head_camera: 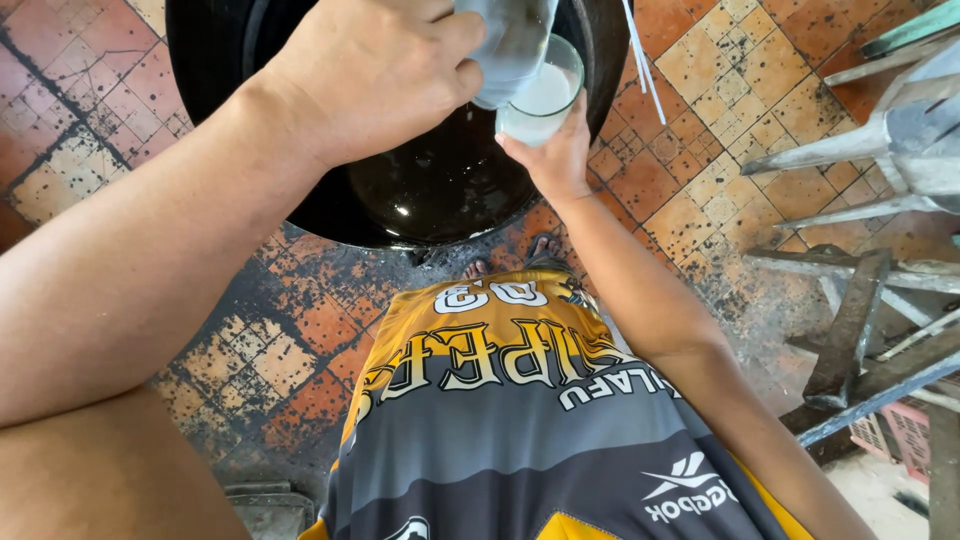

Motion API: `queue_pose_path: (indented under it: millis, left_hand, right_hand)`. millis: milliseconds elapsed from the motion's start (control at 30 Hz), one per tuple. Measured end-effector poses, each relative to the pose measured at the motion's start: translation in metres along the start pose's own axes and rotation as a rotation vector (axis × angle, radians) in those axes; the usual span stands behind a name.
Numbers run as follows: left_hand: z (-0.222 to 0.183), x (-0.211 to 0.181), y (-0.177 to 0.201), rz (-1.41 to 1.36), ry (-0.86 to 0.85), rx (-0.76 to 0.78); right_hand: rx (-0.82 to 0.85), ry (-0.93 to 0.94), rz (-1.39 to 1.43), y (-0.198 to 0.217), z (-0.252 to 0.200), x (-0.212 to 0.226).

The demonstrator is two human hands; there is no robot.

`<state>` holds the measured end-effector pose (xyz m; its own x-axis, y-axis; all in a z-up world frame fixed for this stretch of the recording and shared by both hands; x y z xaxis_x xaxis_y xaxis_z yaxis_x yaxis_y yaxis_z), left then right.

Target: Filling glass candle jars with liquid wax scooped from a large vat using a small metal pitcher.

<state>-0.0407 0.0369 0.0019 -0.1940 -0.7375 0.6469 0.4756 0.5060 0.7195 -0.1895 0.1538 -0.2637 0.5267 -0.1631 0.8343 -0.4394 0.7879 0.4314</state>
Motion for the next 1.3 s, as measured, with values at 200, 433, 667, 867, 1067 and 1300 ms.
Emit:
queue_pose_path:
  millis: [200,433,667,867,1067,1300]
  left_hand:
    - [0.011,-0.005,0.009,0.1,-0.089,0.087]
    - [0.022,-0.009,0.012,0.142,-0.155,0.227]
    - [0.036,-0.012,0.02,0.202,-0.189,0.243]
    - [0.047,-0.016,0.026,0.197,-0.174,0.146]
    - [0.054,-0.02,0.033,0.167,-0.229,0.189]
    - [0.034,-0.006,0.041,0.005,-0.149,0.11]
  right_hand:
    - [0.007,-0.015,0.022,0.003,0.002,0.014]
    - [0.005,-0.065,-0.034,-0.003,0.003,-0.003]
    - [-0.023,-0.028,-0.007,0.0,0.004,0.004]
    - [-0.033,-0.04,0.025,0.003,0.003,0.008]
    - [-0.014,-0.073,0.03,0.003,0.003,0.011]
    - [-0.04,-0.026,0.059,0.003,0.002,0.026]
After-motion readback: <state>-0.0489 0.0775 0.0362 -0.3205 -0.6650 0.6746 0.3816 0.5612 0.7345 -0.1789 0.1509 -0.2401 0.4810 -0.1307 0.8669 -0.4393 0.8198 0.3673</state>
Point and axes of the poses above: each hand's wrist, its own z-axis towards the middle knuckle, its own y-axis out of the back of the hand, x = y × z, the point moved 6 cm from there along z, towards the middle knuckle, and after that the axes turned 2 degrees about y, right-handed, at the moved point
